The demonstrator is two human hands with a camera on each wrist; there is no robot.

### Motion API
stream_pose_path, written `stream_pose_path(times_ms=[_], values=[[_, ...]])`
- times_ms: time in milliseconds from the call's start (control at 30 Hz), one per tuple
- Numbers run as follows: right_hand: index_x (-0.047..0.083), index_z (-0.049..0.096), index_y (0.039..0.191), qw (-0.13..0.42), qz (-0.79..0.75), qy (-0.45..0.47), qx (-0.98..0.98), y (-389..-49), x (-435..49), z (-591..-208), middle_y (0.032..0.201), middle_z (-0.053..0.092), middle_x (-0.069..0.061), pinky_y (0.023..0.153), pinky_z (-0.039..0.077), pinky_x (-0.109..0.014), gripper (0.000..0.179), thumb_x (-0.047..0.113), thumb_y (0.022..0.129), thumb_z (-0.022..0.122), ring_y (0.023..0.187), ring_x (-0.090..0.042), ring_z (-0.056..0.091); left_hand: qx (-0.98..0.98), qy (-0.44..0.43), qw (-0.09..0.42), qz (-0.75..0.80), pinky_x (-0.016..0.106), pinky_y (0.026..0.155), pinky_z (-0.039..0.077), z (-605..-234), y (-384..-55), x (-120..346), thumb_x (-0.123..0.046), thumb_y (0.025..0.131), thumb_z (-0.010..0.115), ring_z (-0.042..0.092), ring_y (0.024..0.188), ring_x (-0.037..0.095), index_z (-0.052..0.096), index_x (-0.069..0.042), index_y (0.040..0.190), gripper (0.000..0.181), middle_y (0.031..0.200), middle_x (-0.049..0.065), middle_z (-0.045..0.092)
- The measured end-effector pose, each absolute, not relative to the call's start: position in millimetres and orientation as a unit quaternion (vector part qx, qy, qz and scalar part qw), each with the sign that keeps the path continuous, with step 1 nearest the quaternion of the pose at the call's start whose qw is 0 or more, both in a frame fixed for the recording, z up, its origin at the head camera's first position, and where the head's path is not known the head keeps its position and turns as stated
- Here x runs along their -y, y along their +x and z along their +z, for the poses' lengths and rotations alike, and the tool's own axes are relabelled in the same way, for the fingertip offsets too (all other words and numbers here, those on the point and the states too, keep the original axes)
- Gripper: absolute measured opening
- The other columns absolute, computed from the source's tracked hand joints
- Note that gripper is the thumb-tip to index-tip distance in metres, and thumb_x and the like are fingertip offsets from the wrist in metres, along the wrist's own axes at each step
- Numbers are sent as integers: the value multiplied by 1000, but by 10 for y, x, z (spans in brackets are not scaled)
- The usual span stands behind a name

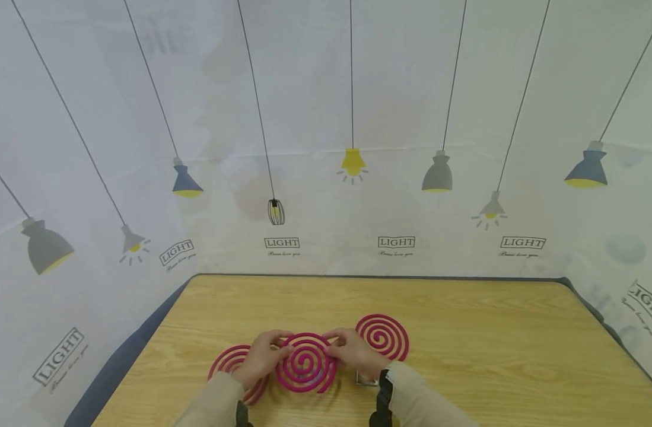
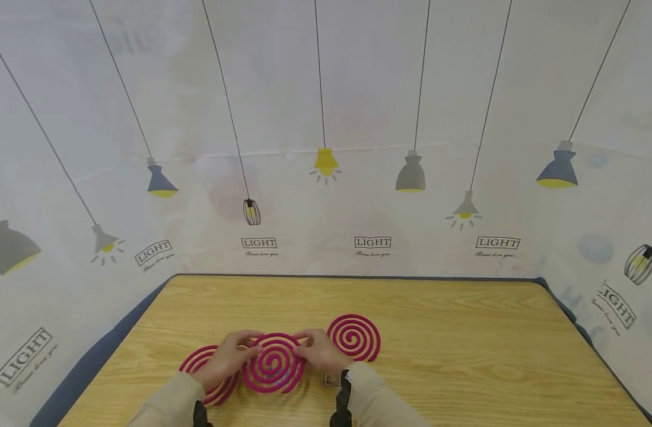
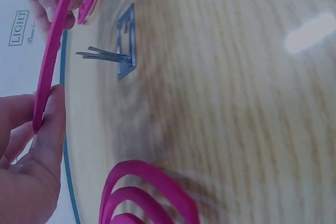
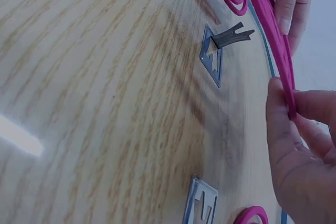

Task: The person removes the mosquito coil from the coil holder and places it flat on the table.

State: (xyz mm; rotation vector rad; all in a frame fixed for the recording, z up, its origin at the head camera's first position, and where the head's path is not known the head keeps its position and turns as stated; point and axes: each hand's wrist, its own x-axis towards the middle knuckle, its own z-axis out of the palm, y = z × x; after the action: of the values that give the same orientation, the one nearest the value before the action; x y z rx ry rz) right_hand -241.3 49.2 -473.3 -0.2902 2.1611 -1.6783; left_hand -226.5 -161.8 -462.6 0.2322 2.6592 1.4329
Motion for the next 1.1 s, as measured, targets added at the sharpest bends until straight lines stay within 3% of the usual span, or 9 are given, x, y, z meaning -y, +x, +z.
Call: stream_pose_path(times_ms=[667,1100], values=[[-5,49,118,176,-654,-91,-730,-2412,-611,-4720,83,58,-8,66,52,-32,34,5,86,56,71,-13,59,-862,75,58,498,27,60,50,-4569,-2343,1557,-9,84,59,58,72,14,57,-2,113,30,87,6,60],[-7,49,117,150,-659,-110,-729,-2411,-667,-4663,86,60,-9,66,53,-33,34,5,85,56,77,-16,60,-840,75,18,537,29,61,50,-4556,-2358,1540,-8,84,59,59,72,17,56,0,113,30,88,9,59]])
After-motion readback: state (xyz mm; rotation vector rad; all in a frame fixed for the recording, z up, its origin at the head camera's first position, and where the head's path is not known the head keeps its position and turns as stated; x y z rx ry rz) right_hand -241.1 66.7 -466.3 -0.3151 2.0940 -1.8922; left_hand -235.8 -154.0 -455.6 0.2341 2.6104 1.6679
